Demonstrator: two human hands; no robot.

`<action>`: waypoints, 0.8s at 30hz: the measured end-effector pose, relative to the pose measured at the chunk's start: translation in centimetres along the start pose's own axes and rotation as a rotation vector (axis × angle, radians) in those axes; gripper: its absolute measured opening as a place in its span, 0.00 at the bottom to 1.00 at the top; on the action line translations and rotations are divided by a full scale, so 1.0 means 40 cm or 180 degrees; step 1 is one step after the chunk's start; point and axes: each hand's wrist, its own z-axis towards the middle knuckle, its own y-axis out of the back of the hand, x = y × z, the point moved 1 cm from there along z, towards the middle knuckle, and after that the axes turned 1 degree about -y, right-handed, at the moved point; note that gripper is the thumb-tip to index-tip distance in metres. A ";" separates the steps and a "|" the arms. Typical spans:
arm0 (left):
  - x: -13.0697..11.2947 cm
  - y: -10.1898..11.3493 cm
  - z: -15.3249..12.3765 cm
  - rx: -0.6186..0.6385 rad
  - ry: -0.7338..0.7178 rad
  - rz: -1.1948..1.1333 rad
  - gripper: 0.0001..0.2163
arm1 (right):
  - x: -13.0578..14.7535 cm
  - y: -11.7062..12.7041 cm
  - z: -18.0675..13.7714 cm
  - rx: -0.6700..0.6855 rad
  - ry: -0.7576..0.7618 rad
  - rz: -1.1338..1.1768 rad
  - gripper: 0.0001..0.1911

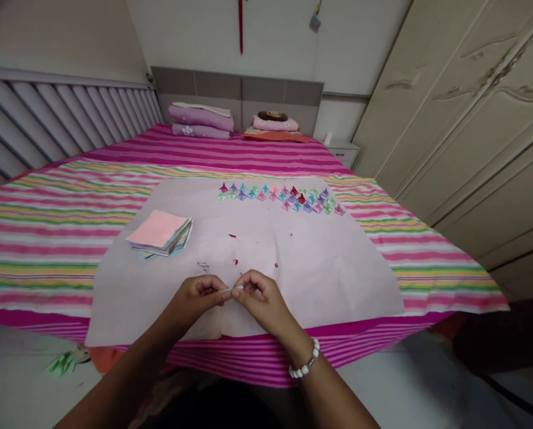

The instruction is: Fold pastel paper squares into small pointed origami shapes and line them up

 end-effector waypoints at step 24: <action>0.088 -0.019 0.116 -0.0178 0.0707 -0.0916 0.17 | -0.130 0.006 0.079 -0.0410 -0.0715 0.0719 0.21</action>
